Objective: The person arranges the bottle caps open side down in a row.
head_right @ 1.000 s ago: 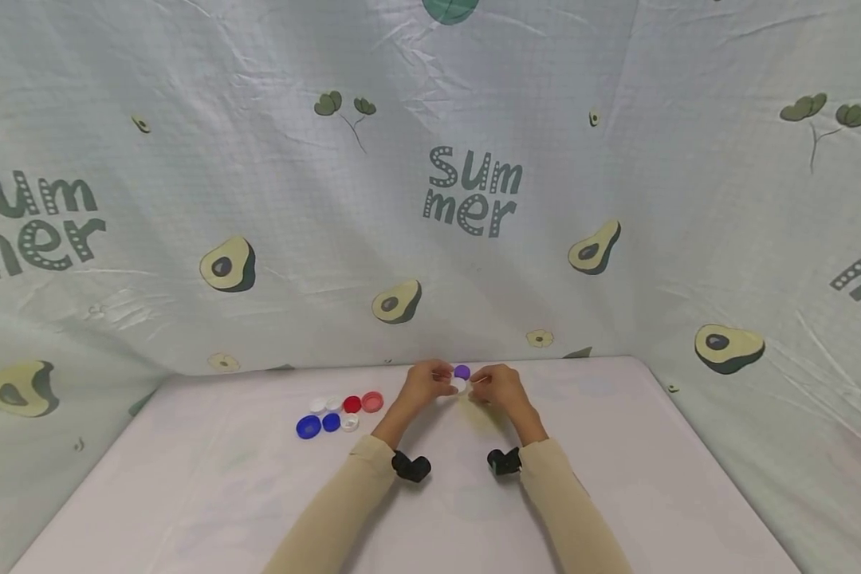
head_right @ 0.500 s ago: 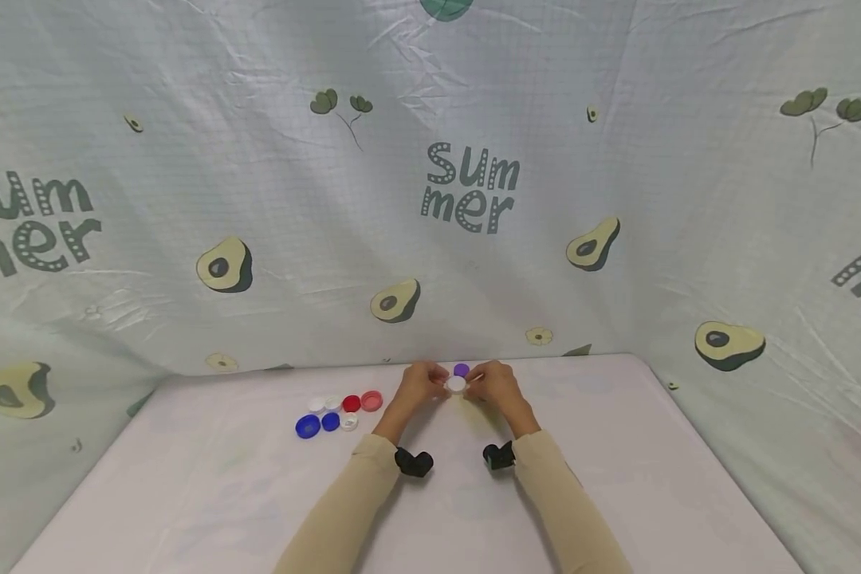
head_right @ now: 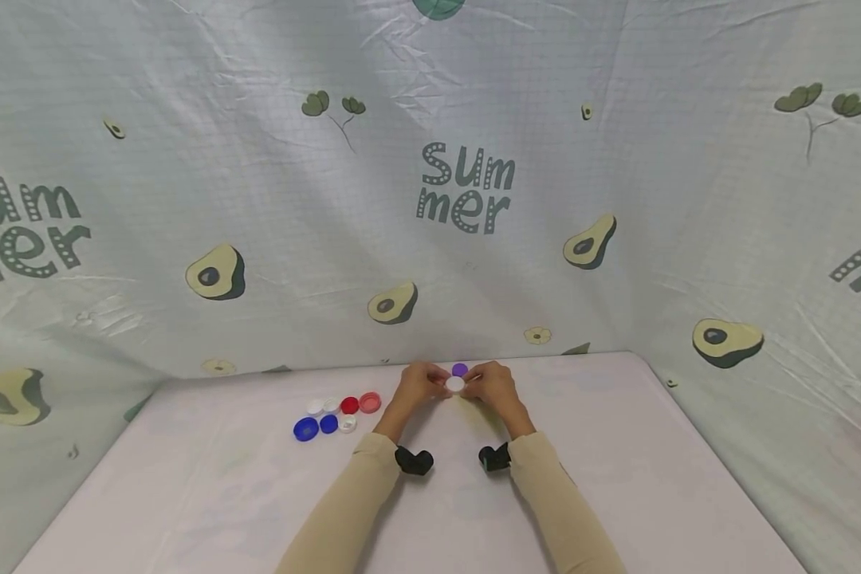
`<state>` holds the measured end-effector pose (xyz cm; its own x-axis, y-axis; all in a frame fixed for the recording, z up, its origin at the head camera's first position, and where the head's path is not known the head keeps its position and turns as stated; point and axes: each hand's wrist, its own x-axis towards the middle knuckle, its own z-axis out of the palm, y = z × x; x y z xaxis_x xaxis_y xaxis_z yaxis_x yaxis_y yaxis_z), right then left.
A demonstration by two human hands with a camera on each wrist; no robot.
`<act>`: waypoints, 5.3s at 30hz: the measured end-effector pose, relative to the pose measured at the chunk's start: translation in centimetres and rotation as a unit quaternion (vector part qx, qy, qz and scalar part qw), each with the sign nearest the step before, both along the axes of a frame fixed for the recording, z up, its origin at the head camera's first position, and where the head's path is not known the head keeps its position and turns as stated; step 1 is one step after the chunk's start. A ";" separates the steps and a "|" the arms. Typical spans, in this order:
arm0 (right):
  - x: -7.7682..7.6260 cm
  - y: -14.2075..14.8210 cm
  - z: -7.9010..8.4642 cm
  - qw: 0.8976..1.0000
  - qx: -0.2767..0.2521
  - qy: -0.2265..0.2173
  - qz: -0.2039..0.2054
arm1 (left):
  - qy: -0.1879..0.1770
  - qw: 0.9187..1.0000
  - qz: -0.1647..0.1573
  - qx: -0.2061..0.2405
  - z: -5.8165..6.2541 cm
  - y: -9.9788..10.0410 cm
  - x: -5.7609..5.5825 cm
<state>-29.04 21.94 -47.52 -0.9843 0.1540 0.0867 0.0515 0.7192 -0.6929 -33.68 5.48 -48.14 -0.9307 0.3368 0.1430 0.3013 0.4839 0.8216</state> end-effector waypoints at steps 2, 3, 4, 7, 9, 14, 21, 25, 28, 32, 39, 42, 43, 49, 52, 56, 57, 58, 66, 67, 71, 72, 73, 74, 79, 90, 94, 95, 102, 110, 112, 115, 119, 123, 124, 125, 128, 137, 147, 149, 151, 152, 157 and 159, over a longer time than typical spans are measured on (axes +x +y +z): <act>0.1 0.0 0.1 1.000 0.002 0.000 0.003 | 0.004 1.000 -0.003 0.001 0.1 -0.1 0.1; 0.2 0.0 0.2 1.000 0.002 -0.001 0.003 | 0.008 1.000 -0.005 0.002 0.1 -0.1 0.2; 0.2 0.0 0.3 1.000 0.002 -0.002 0.004 | 0.009 1.000 -0.008 0.003 0.2 -0.1 0.2; 0.5 0.1 0.4 1.000 -0.003 -0.004 0.006 | 0.007 1.000 -0.018 0.008 0.3 -0.3 0.4; 0.6 0.2 0.5 1.000 -0.006 -0.003 0.008 | 0.002 1.000 -0.025 0.011 0.4 -0.4 0.6; 1.0 0.4 0.6 0.999 0.001 0.022 0.031 | 0.005 0.999 -0.036 0.024 0.6 -1.0 1.2; 1.6 0.4 0.6 0.998 0.000 0.041 0.043 | 0.003 0.998 -0.049 0.046 0.6 -1.5 1.7; 1.9 0.5 0.9 0.997 -0.005 0.059 0.038 | 0.003 0.997 -0.050 0.054 0.9 -1.6 1.8; 1.8 0.6 1.1 0.997 -0.002 0.072 0.040 | -0.003 0.997 -0.051 0.061 1.1 -1.4 1.7; 1.3 1.0 1.0 0.996 0.002 0.075 0.047 | -0.012 0.997 -0.049 0.065 1.1 -1.2 1.2; -0.3 1.7 0.1 0.995 -0.016 0.069 0.064 | -0.024 0.995 -0.065 0.069 0.5 -0.9 0.2; -0.6 2.0 -0.1 0.994 -0.033 0.065 0.077 | -0.034 0.994 -0.071 0.069 0.4 -0.9 0.0; -0.6 2.0 -0.1 0.994 -0.035 0.065 0.082 | -0.034 0.994 -0.074 0.069 0.4 -0.9 0.0; -0.3 1.9 0.4 0.994 -0.026 0.049 0.093 | -0.043 0.995 -0.076 0.042 1.2 -1.4 0.3; 0.2 1.5 0.7 0.994 -0.019 0.036 0.097 | -0.055 0.996 -0.070 0.023 1.6 -1.8 0.8; 0.9 0.8 1.0 0.994 -0.023 0.022 0.109 | -0.052 0.996 -0.073 0.004 1.9 -2.5 1.5; 1.0 0.6 1.0 0.993 -0.024 0.019 0.111 | -0.049 0.996 -0.075 0.002 1.9 -2.7 1.7; 1.1 0.5 1.1 0.993 -0.024 0.017 0.113 | -0.044 0.996 -0.077 0.000 2.0 -2.9 1.9; 2.0 -0.5 1.7 0.991 -0.029 0.026 0.130 | 0.010 0.996 -0.087 0.007 2.3 -4.5 2.8; 2.1 -0.6 1.8 0.990 -0.031 0.031 0.134 | 0.012 0.996 -0.084 0.009 2.4 -4.7 2.9; 2.3 -1.1 2.0 0.987 -0.047 0.051 0.145 | 0.009 0.998 -0.066 0.015 2.5 -5.5 3.3; 2.3 -1.3 1.9 0.986 -0.051 0.057 0.148 | 0.007 0.998 -0.061 0.018 2.6 -5.8 3.4; 2.4 -1.5 1.9 0.985 -0.057 0.062 0.148 | 0.006 0.998 -0.058 0.019 2.7 -6.1 3.6; 2.4 -1.7 1.9 0.984 -0.063 0.070 0.150 | 0.004 0.998 -0.055 0.021 2.8 -6.3 3.7; 2.6 -2.7 1.7 0.979 -0.096 0.108 0.141 | 0.005 0.998 -0.052 0.031 3.4 -7.4 4.2; 3.0 -4.1 1.5 0.971 -0.120 0.145 0.147 | 0.004 0.996 -0.055 0.077 4.2 -8.4 4.9; 3.5 -4.2 1.1 0.970 -0.127 0.154 0.142 | 0.023 0.994 -0.063 0.089 3.8 -8.6 5.0; 3.6 -4.3 1.0 0.969 -0.130 0.155 0.140 | 0.027 0.994 -0.063 0.090 3.7 -8.7 5.1; 3.0 -4.8 0.5 0.958 -0.169 0.154 0.171 | 0.083 0.992 -0.046 0.081 3.4 -9.5 5.4; 3.4 -6.1 1.3 0.960 -0.149 0.153 0.184 | 0.120 0.990 -0.020 0.077 3.6 -10.5 6.1; 3.5 -6.4 1.3 0.958 -0.149 0.152 0.190 | 0.118 0.990 -0.018 0.073 3.6 -10.8 6.4; 3.7 -6.8 1.4 0.957 -0.147 0.151 0.198 | 0.117 0.990 -0.020 0.072 3.5 -11.3 6.7; 3.9 -7.3 1.7 0.955 -0.149 0.154 0.203 | 0.123 0.989 -0.025 0.071 3.8 -11.8 6.9; 4.0 -8.0 1.9 0.956 -0.146 0.148 0.206 | 0.123 0.990 -0.022 0.059 4.0 -12.7 7.1; 4.0 -8.3 1.9 0.957 -0.143 0.145 0.206 | 0.121 0.991 -0.021 0.055 4.0 -12.9 7.1; 4.1 -8.5 1.9 0.957 -0.140 0.145 0.207 | 0.119 0.991 -0.021 0.051 4.0 -13.2 7.2; 4.1 -9.0 1.7 0.957 -0.132 0.143 0.213 | 0.112 0.993 -0.023 0.042 3.8 -13.8 7.3; 4.2 -10.1 1.3 0.960 -0.125 0.136 0.209 | 0.123 0.991 -0.034 0.033 3.7 -15.0 7.5; 4.2 -10.8 0.6 0.965 -0.114 0.108 0.210 | 0.118 0.992 -0.040 0.016 2.9 -15.7 7.6; 4.1 -10.9 0.3 0.966 -0.113 0.097 0.210 | 0.111 0.993 -0.039 0.009 2.7 -15.9 7.7; 3.8 -11.1 0.0 0.966 -0.109 0.095 0.212 | 0.101 0.994 -0.035 0.003 2.4 -16.0 7.6; 3.7 -11.2 -0.1 0.966 -0.109 0.095 0.213 | 0.097 0.995 -0.033 0.000 2.2 -16.1 7.6; 2.9 -11.9 -0.6 0.968 -0.109 0.094 0.206 | 0.093 0.995 -0.028 -0.013 1.9 -16.3 6.9; 2.6 -12.2 -0.7 0.970 -0.106 0.087 0.200 | 0.085 0.996 -0.027 -0.020 1.9 -16.4 6.6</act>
